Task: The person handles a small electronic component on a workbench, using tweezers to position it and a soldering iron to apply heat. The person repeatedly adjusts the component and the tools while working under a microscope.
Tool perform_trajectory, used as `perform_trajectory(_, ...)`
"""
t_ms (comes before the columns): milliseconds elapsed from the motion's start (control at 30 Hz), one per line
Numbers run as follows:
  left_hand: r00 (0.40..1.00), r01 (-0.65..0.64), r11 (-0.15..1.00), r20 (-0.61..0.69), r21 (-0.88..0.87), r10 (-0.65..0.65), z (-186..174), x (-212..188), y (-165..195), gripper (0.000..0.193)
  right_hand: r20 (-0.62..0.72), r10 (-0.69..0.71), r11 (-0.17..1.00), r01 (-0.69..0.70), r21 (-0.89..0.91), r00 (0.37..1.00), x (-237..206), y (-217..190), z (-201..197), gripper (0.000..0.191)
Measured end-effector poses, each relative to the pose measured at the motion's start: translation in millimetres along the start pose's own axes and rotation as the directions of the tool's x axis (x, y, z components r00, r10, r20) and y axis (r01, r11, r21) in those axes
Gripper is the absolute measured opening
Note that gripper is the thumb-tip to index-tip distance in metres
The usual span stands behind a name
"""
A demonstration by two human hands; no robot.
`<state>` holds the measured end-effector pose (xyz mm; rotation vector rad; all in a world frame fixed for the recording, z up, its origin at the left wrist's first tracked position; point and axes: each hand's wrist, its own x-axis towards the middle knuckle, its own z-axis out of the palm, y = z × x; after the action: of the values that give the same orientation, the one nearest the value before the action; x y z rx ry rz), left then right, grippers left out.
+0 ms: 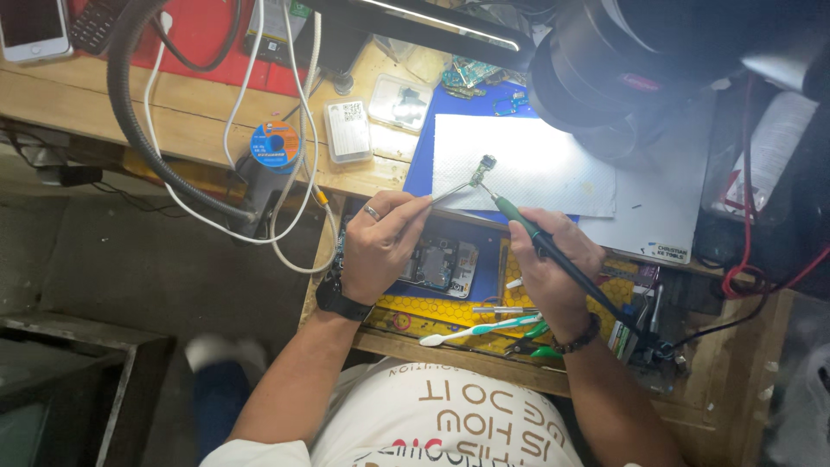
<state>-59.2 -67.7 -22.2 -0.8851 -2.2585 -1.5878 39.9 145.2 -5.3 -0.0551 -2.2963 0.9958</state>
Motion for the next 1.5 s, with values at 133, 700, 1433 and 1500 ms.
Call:
perform_trajectory(133,1.0,-0.026,0.999,-0.005,0.036,0.026,0,1,-1,0.02,-0.011,0.027,0.999,-0.027,-0.017,1.0,0,-2,0,0.015)
perform_trajectory(700,1.0,-0.011,0.999,-0.011,0.034,0.012,3,1,-1,0.019,-0.012,0.005,1.0,-0.005,-0.014,1.0,0,3,1,0.013)
perform_trajectory(1433,1.0,-0.015,0.996,-0.018,0.091,0.016,4,5,4,0.014,-0.015,0.011,0.999,-0.011,-0.036,1.0,1,2,3,0.015)
perform_trajectory(1500,1.0,-0.019,0.996,-0.009,0.09,0.019,4,5,3,0.015,-0.003,0.003,0.998,-0.003,-0.055,1.0,1,3,2,0.016)
